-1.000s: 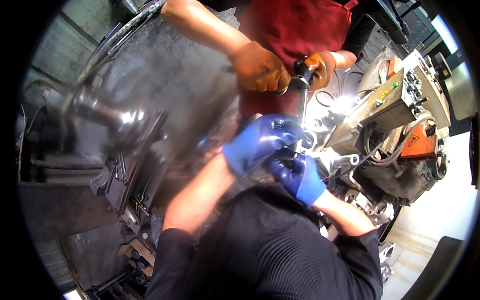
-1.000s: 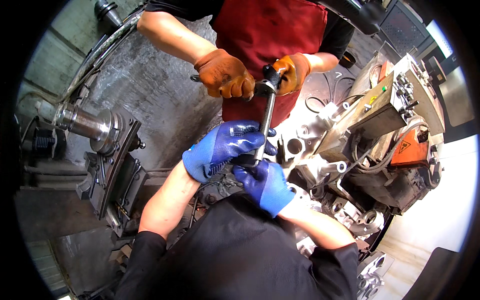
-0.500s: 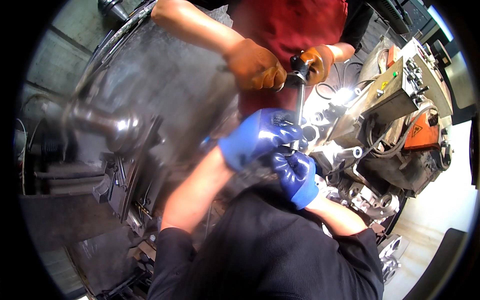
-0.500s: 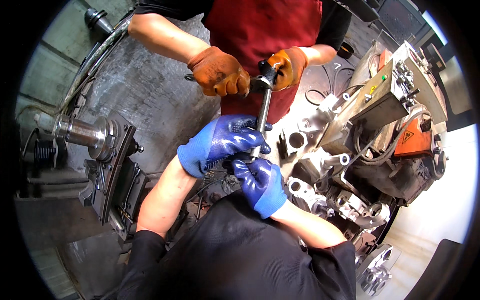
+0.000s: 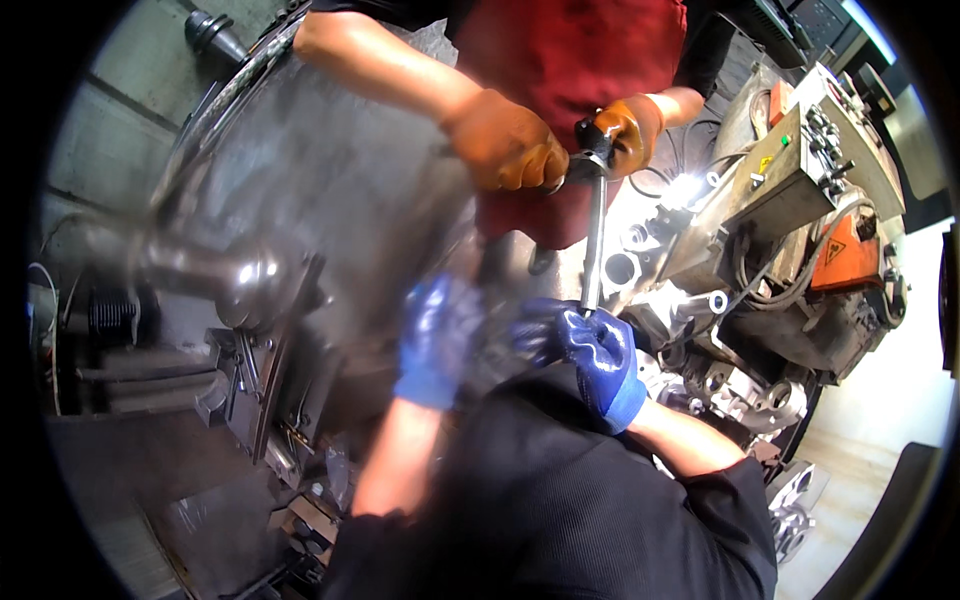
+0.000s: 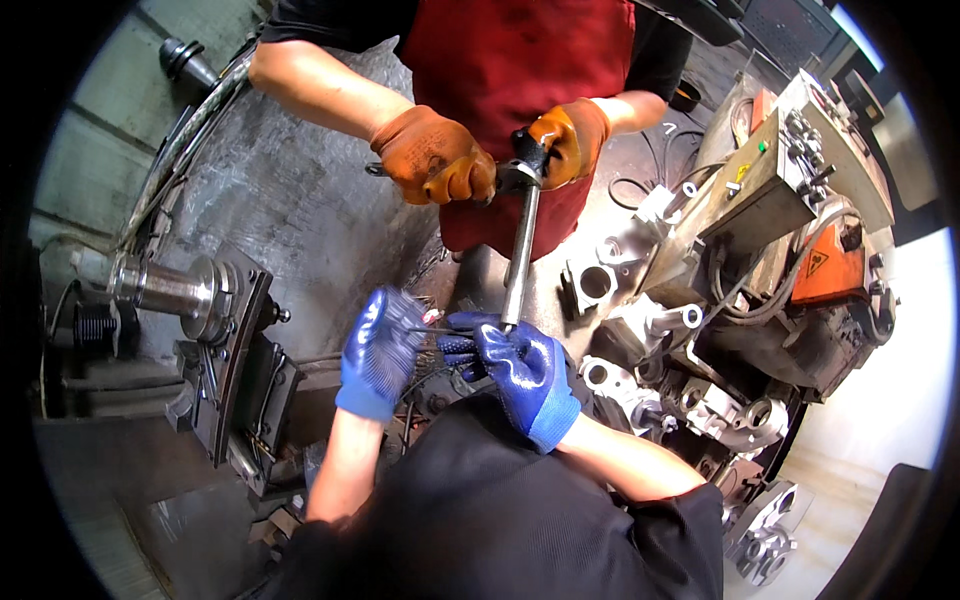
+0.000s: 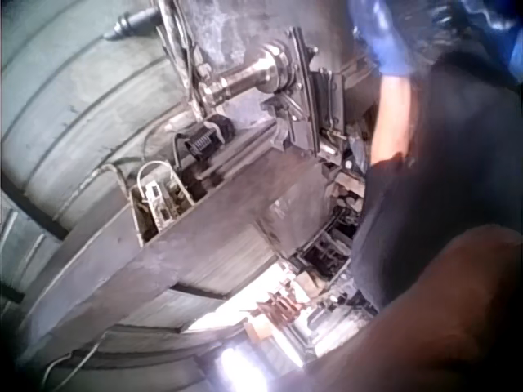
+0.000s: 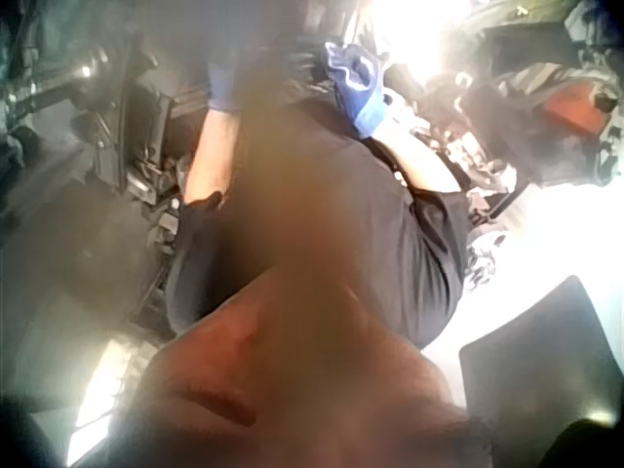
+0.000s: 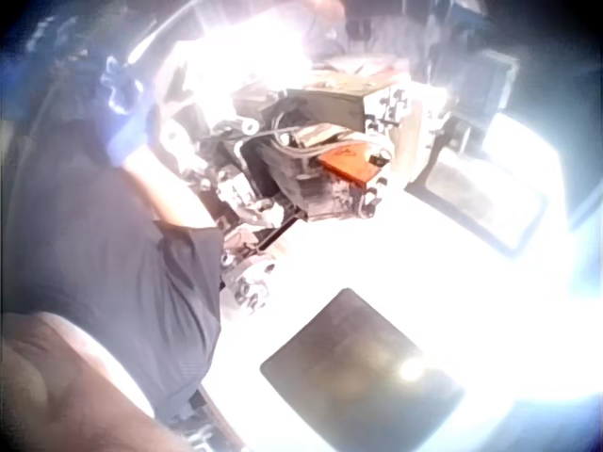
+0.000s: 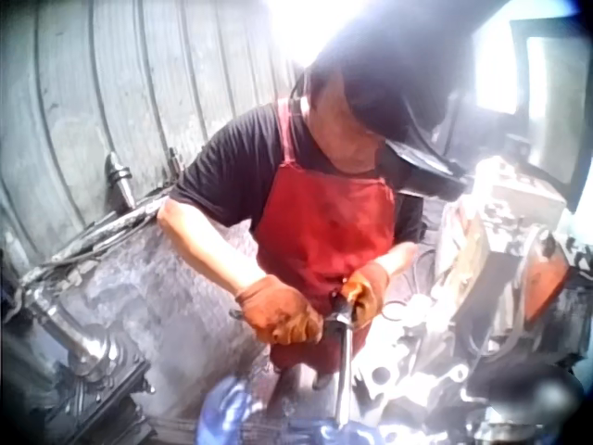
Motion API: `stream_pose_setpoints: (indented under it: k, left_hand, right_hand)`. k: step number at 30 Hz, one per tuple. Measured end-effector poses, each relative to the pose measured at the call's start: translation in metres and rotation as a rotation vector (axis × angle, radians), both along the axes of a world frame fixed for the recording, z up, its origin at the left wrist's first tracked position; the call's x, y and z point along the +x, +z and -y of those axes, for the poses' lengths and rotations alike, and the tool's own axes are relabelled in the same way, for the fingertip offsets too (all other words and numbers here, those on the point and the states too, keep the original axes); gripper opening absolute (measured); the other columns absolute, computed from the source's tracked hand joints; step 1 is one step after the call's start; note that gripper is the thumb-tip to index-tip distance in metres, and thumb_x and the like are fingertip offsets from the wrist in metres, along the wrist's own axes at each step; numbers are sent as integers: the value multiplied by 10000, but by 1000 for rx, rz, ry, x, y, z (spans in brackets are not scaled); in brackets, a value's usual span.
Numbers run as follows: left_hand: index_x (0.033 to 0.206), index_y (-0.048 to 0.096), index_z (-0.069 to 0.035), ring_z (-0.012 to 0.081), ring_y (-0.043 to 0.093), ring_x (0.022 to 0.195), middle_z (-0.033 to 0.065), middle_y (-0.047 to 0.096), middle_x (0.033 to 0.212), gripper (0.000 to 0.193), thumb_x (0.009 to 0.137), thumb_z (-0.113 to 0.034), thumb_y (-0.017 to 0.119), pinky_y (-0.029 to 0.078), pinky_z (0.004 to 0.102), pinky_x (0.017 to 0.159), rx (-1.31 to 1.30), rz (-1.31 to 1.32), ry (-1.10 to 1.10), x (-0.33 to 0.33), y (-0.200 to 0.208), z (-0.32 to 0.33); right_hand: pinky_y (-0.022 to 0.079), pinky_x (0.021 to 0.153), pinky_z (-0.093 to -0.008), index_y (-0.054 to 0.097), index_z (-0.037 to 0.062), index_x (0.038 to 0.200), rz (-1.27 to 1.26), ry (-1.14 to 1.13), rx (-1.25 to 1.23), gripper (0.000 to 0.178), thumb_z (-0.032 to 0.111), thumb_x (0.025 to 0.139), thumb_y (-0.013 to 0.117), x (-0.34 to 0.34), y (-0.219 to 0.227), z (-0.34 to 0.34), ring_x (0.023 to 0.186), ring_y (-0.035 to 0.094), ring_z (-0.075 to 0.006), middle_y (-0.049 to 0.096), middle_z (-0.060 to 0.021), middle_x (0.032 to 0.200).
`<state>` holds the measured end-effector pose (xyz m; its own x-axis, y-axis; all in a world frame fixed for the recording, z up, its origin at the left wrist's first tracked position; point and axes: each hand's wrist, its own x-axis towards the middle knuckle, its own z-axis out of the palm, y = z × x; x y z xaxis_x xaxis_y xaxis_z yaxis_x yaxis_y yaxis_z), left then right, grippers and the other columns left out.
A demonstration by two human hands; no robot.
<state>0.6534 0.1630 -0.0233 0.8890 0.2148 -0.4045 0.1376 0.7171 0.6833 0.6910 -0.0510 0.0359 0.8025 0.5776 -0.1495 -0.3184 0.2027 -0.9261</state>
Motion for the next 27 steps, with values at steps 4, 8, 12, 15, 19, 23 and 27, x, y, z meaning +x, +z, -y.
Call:
stream_pose_setpoints:
  k: [4,8,12,15,19,23,27]
  left_hand:
    - [1232,631,-43,356,617,1126,190,636,1258,539,1031,-498,423,506,496,963,-635,84,-118,-12,26,42]
    - [1026,639,-87,216,642,806,43,643,795,365,1044,-404,458,504,439,971,-702,99,15,4,12,50]
    - [824,529,-133,107,435,530,-33,355,503,337,1053,-373,470,517,380,903,-846,220,53,18,-9,49]
    - [727,436,-162,89,289,421,-31,292,477,385,1061,-353,453,513,377,897,-956,360,-34,19,-19,41]
    - [645,360,-174,112,217,370,-19,243,444,483,1082,-379,364,521,409,872,-862,430,-32,25,-16,35]
    - [609,347,-167,146,247,371,-6,249,441,549,1091,-419,271,533,441,785,-559,539,-121,25,-7,23]
    - [604,348,-152,155,289,385,-6,249,449,552,1093,-396,272,524,452,647,-154,513,-123,24,18,13]
  right_hand:
    - [536,900,-314,624,-47,1263,61,23,23,354,213,1060,494,0,2,1,979,678,-173,711,-136,1100]
    - [521,939,-320,610,-56,1267,-31,62,-25,341,176,1029,535,8,5,5,1013,667,-177,702,-139,1125]
    - [523,819,-295,616,-31,1223,-81,-78,-65,363,221,961,626,32,3,4,900,656,-171,679,-98,1011]
    - [506,642,-267,598,27,1275,-351,-196,-128,332,214,1013,519,64,33,-18,729,610,-128,604,-57,872]
    - [320,424,-244,632,64,1151,-404,-248,-61,274,283,1022,530,76,17,-37,454,374,-86,394,43,594]
    - [301,389,-269,639,37,1119,-381,-267,-57,346,349,1016,532,74,0,-38,406,366,-106,401,25,564]
    - [310,366,-280,645,40,1094,-430,-263,-33,331,334,1019,512,75,-6,-44,388,360,-104,397,29,557]
